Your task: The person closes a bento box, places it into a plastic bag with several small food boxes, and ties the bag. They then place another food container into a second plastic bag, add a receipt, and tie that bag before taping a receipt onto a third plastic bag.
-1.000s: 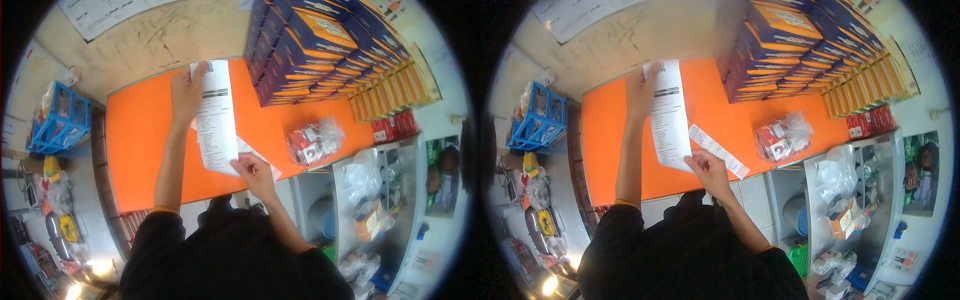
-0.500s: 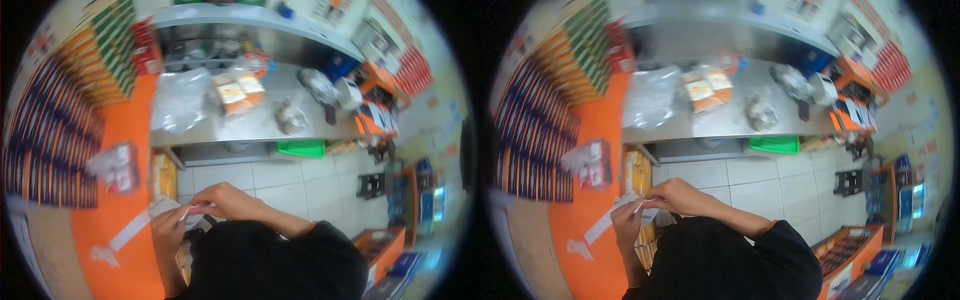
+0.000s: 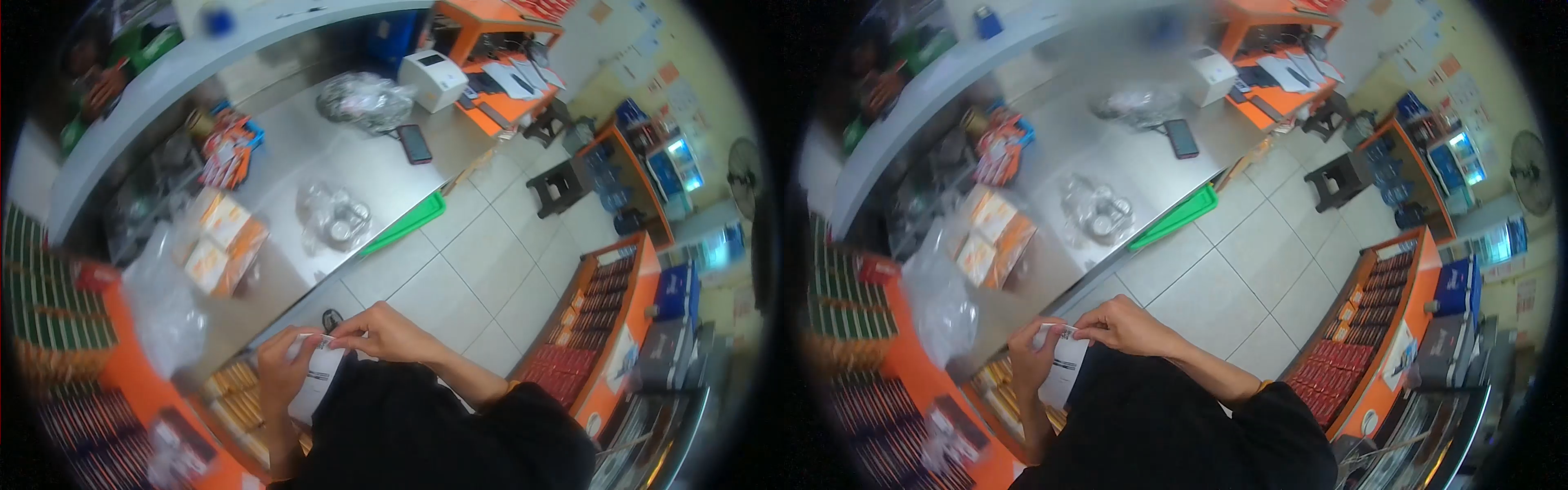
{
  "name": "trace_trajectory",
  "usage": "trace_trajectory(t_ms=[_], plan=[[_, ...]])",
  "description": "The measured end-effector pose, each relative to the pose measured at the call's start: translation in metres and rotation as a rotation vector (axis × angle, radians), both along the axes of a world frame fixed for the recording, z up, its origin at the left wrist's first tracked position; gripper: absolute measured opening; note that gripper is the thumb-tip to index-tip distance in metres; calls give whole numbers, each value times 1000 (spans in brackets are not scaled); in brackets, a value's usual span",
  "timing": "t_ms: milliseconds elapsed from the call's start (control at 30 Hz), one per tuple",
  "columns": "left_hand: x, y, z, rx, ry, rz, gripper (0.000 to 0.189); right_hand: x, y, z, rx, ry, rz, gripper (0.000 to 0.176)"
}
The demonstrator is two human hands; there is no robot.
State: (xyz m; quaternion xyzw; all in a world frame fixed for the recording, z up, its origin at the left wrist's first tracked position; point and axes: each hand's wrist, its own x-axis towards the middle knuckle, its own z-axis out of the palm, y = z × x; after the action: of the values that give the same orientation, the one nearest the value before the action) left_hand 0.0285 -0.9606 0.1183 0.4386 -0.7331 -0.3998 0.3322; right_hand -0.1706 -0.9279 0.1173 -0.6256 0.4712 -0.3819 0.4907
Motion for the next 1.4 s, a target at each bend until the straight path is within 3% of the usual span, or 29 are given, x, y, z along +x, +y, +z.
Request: trace_trajectory(t_ms=[133, 200, 233, 367, 433, 467, 533, 600, 633, 667, 700, 800, 900, 967, 1033, 1100, 1167, 1200, 1300, 1367, 1400], plan=[[-57, -71, -7, -41, 107, -114, 9, -53, -44, 20, 39, 127, -89, 19], [-87, -103, -6, -201, 86, -279, 13, -78, -59, 25, 185, 137, -148, 22], [-103, -120, -6, -291, 99, -367, 15, -89, -69, 26, 110, 55, -232, 22], [-161, -172, -7, -371, 118, -319, 14, -139, -121, 38, 83, 129, -237, 22], [-186, -203, -5, -364, -48, -353, 12, -170, -153, 37, 189, 174, -297, 21], [-193, -221, -11, -371, -63, -282, 12, -192, -174, 28, 173, 179, -227, 21], [-196, -265, -20, -352, 113, 142, 12, -240, -222, 15, 196, 254, -112, 19], [-166, -327, 12, -126, -26, 342, 14, -275, -292, 19, 84, 37, -26, 16], [-152, -359, 31, -78, -51, 421, 18, -276, -330, 48, 123, 24, 7, 18], [-132, -400, 40, -218, -84, 372, 26, -276, -374, 60, 78, 53, 79, 21], [-132, -422, 73, -56, -31, 431, 31, -266, -419, 73, 53, -84, 150, 27], [-77, -533, 86, -122, -268, 513, 43, -206, -557, 106, 206, -267, 296, 28], [-44, -607, 89, -332, -463, 628, 66, -123, -665, 124, 249, -265, 178, 23], [-55, -629, 90, -396, -523, 678, 68, -83, -713, 128, 218, -235, 107, 30], [-55, -656, 88, -470, -579, 720, 70, -56, -739, 136, 165, -93, 31, 36], [-50, -688, 66, -507, -418, 586, 63, -36, -750, 139, 119, 58, -58, 43], [-56, -687, 63, -485, -292, 595, 60, -25, -751, 124, -141, 176, -45, 52], [-60, -679, 62, -464, -186, 600, 56, -21, -752, 115, -124, 193, -41, 52], [-78, -668, 53, -682, -90, 658, 41, -27, -763, 69, -533, 152, -53, 55], [-89, -648, 39, -819, -3, 618, 31, -49, -750, 52, -661, 142, -41, 46], [-97, -633, 39, -840, -18, 601, 27, -61, -725, 54, -574, 18, 16, 40]])
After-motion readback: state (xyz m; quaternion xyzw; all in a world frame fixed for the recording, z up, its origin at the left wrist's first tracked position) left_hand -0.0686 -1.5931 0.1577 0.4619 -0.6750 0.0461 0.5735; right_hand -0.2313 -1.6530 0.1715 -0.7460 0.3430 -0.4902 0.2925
